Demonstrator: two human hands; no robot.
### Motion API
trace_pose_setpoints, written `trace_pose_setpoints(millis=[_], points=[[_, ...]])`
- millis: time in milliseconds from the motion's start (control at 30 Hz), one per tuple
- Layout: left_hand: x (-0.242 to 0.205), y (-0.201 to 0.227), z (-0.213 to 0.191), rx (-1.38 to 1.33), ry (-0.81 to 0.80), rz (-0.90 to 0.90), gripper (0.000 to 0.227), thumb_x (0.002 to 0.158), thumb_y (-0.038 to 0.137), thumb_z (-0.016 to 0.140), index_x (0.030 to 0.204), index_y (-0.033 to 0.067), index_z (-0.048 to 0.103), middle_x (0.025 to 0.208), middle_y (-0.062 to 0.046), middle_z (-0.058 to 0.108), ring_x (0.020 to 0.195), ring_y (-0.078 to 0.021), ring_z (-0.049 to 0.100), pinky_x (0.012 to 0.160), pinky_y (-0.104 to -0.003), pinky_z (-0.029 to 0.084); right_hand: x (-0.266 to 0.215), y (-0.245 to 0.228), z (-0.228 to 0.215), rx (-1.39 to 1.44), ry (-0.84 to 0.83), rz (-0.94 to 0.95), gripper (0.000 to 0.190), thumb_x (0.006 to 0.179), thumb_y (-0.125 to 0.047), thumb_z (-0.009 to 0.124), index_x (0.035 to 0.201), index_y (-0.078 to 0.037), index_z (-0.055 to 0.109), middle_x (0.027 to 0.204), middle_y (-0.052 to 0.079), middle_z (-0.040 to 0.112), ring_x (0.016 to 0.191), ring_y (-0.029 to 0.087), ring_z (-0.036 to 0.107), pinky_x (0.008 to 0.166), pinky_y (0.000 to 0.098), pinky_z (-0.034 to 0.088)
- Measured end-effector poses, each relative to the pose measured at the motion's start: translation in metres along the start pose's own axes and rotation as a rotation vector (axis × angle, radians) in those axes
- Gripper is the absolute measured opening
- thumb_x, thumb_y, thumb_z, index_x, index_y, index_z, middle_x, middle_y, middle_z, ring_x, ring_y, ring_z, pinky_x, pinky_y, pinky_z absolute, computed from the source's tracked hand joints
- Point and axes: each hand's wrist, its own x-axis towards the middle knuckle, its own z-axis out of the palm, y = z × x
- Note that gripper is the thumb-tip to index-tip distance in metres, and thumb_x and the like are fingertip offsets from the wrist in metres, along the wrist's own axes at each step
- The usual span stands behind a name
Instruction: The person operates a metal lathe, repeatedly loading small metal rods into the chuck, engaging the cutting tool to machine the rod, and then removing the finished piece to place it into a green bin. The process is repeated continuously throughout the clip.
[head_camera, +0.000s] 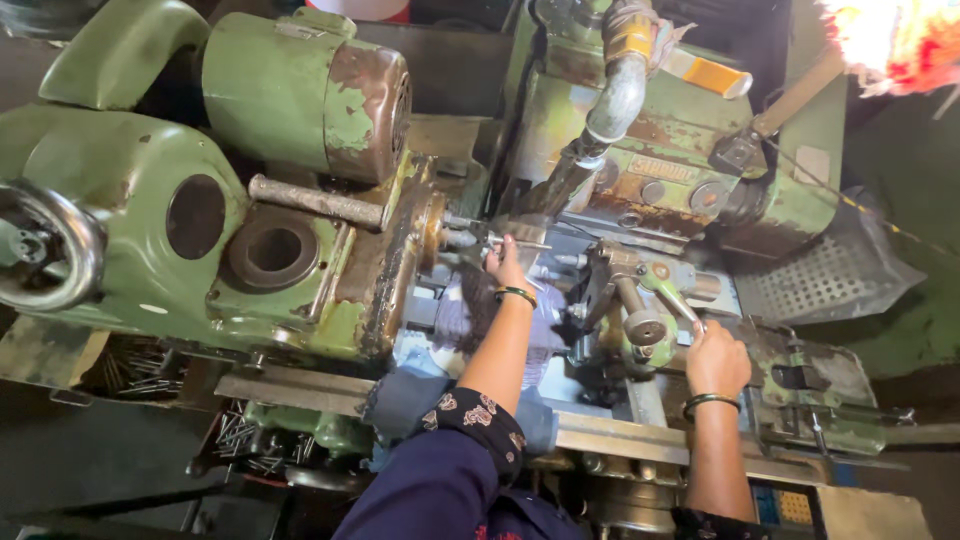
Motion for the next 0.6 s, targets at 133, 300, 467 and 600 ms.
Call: trace_pose_setpoints(millis=[133, 300, 467, 600], points=[[0.001, -0.008, -0.01, -0.033, 0.002, -0.174, 0.017, 0.092, 0.02, 0.075, 0.099, 0.0085, 0.064, 0.1, 0.001, 0.067, 0.095, -0.0113, 0.061, 0.083, -0.03, 0.045, -0.004, -0.004, -0.005, 0.0, 0.031, 0.006, 0.031, 0.108, -0.038, 0.056, 0.106, -0.011, 0.071, 0.1, 0.015, 0.074, 0.088, 0.042, 0.067, 0.075, 0.054, 0.054], [0.009, -0.009, -0.012, -0.014, 0.046, -0.1, 0.021, 0.092, 0.02, 0.078, 0.103, 0.0061, 0.065, 0.101, 0.0, 0.065, 0.095, -0.0123, 0.06, 0.087, -0.03, 0.048, -0.002, -0.009, -0.01, 0.01, 0.028, 0.029, 0.031, 0.108, -0.038, 0.055, 0.109, -0.012, 0.072, 0.101, 0.015, 0.074, 0.089, 0.043, 0.067, 0.074, 0.0539, 0.054], [0.014, -0.008, -0.017, 0.053, 0.025, -0.065, 0.023, 0.091, 0.019, 0.078, 0.104, 0.0052, 0.066, 0.096, 0.0, 0.066, 0.087, -0.0127, 0.06, 0.08, -0.031, 0.048, -0.002, -0.009, -0.009, 0.005, 0.004, 0.046, 0.031, 0.109, -0.038, 0.054, 0.109, -0.012, 0.072, 0.103, 0.014, 0.073, 0.091, 0.042, 0.067, 0.075, 0.0542, 0.054], [0.018, -0.008, -0.02, 0.234, 0.026, -0.049, 0.024, 0.092, 0.02, 0.078, 0.108, 0.0047, 0.07, 0.095, -0.001, 0.069, 0.083, -0.012, 0.059, 0.077, -0.03, 0.048, -0.002, -0.008, -0.006, 0.004, 0.008, 0.049, 0.031, 0.109, -0.038, 0.054, 0.11, -0.012, 0.071, 0.103, 0.014, 0.073, 0.093, 0.042, 0.067, 0.076, 0.0541, 0.054]])
